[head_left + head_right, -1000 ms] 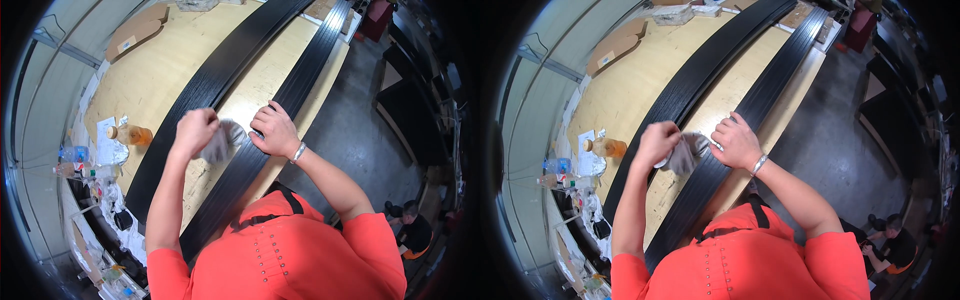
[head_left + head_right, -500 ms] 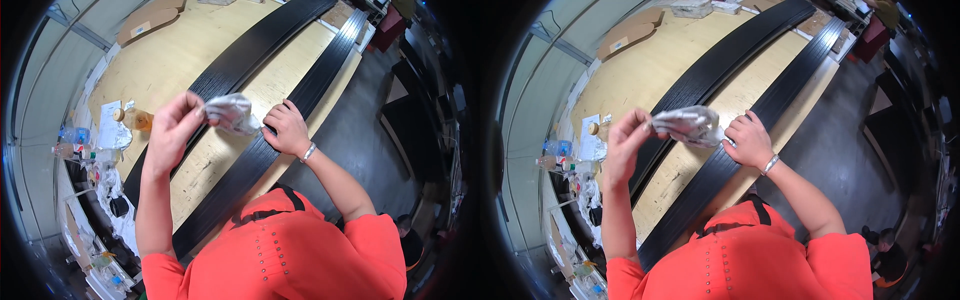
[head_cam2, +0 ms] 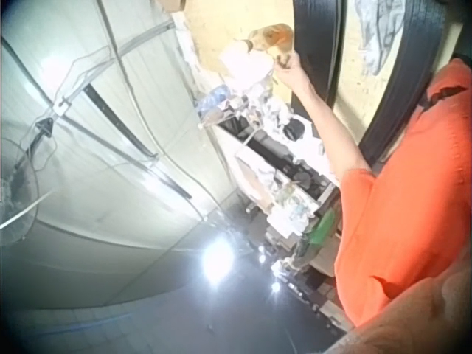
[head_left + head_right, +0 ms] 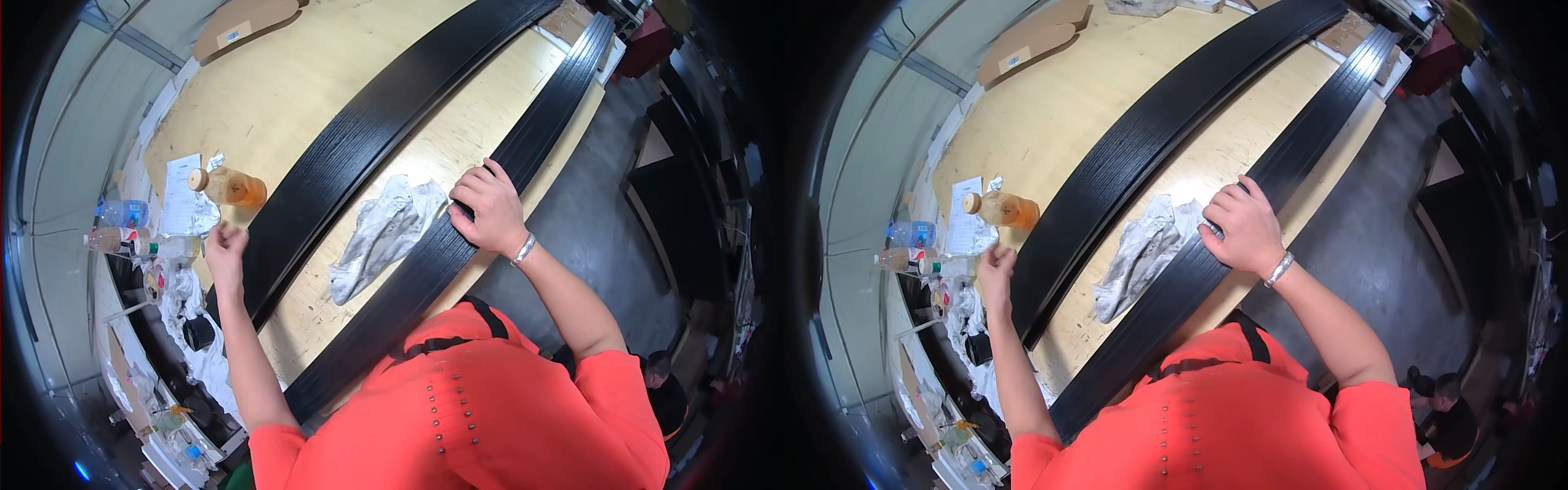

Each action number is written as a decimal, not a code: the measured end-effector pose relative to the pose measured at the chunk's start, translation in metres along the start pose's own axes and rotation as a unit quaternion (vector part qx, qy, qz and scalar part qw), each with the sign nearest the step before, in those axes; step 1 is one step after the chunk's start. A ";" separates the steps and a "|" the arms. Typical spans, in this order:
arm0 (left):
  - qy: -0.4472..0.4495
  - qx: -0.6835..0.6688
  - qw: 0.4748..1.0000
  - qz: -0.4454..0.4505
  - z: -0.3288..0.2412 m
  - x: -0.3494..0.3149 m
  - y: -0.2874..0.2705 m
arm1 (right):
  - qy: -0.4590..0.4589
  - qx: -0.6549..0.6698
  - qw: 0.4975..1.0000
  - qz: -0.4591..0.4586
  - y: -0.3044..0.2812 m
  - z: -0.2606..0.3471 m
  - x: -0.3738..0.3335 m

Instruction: The person applies liquid from a bottle onto a cloth and wipes down black wooden panels on a workbench. The person then turns and aligns the panels by hand while wiping their surfaces and edges with the cloth.

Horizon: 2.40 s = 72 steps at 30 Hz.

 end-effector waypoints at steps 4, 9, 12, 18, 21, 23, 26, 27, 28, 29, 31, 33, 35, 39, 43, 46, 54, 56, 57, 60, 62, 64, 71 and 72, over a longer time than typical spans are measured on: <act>0.036 -0.095 0.990 -0.096 0.014 0.064 0.009 | -0.002 0.003 1.000 0.010 0.002 0.003 0.001; 0.047 -0.138 0.983 -0.108 0.002 0.091 0.043 | -0.001 0.002 1.000 -0.003 -0.002 0.003 0.000; 0.007 -0.162 0.977 -0.136 0.012 0.107 0.038 | -0.006 0.002 1.000 -0.009 -0.002 0.004 0.002; 0.105 -0.249 0.962 -0.026 -0.056 0.075 0.027 | -0.001 -0.001 1.000 -0.004 0.002 0.000 -0.001; 0.154 -0.211 0.965 0.005 -0.116 0.006 0.014 | 0.000 0.003 1.000 -0.005 0.000 0.000 -0.001; 0.152 -0.124 0.979 0.052 -0.124 -0.033 0.019 | -0.002 0.005 1.000 -0.007 -0.001 0.001 0.000; 0.131 0.047 0.975 0.174 -0.116 -0.089 0.061 | 0.004 0.000 1.000 -0.003 0.000 -0.001 -0.002; 0.171 0.120 0.962 0.175 -0.102 -0.098 0.067 | 0.001 0.002 1.000 -0.004 0.000 0.000 -0.001; 0.210 0.191 0.943 0.176 -0.088 -0.105 0.075 | -0.001 0.004 1.000 -0.006 0.000 0.001 0.000; 0.209 0.255 0.925 0.188 -0.083 -0.115 0.084 | 0.000 0.004 1.000 -0.004 0.001 0.000 -0.001; 0.216 0.378 0.875 0.211 -0.070 -0.130 0.101 | -0.005 0.007 1.000 -0.013 0.002 0.001 -0.001; 0.218 0.425 0.851 0.217 -0.057 -0.138 0.106 | -0.007 0.007 1.000 -0.017 0.000 0.002 0.000; 0.213 0.440 0.844 0.222 -0.054 -0.139 0.107 | -0.009 0.004 1.000 -0.026 -0.001 0.001 0.001; 0.233 0.449 0.833 0.224 -0.068 -0.149 0.101 | 0.000 0.008 1.000 -0.015 0.003 0.001 -0.005; 0.260 0.474 0.820 0.188 -0.074 -0.147 0.094 | 0.001 0.008 1.000 -0.014 0.001 0.000 -0.002; 0.278 0.472 0.807 0.222 -0.077 -0.156 0.094 | 0.003 0.014 1.000 -0.019 0.002 -0.001 -0.002; 0.285 0.468 0.814 0.190 -0.089 -0.148 0.095 | -0.001 0.009 1.000 -0.018 0.002 -0.003 -0.004; 0.273 0.482 0.810 0.190 -0.087 -0.145 0.093 | 0.001 0.006 1.000 -0.015 0.003 -0.003 -0.004; 0.274 0.482 0.810 0.191 -0.089 -0.146 0.093 | 0.001 0.007 1.000 -0.019 0.003 -0.002 -0.004; 0.275 0.479 0.807 0.211 -0.093 -0.157 0.091 | 0.000 0.009 1.000 -0.023 0.004 -0.002 -0.004; 0.260 0.479 0.800 0.250 -0.090 -0.164 0.095 | -0.001 0.009 1.000 -0.023 0.003 -0.001 -0.004; 0.257 0.482 0.801 0.246 -0.086 -0.163 0.092 | 0.001 0.008 1.000 -0.018 0.002 -0.002 -0.003; 0.237 0.518 0.791 0.223 -0.080 -0.160 0.070 | -0.001 0.003 1.000 -0.019 0.003 -0.002 -0.004; 0.246 0.512 0.791 0.228 -0.080 -0.163 0.070 | -0.001 0.003 1.000 -0.019 0.003 -0.002 -0.003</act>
Point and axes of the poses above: each hand's wrist, its own x-axis towards the middle knuckle, its own y-axis out of the palm, z = x × y, the point moved 8 cm from there along x, towards the middle knuckle, and after that the axes turned 8 degrees about -z, right-handed, at the moved point
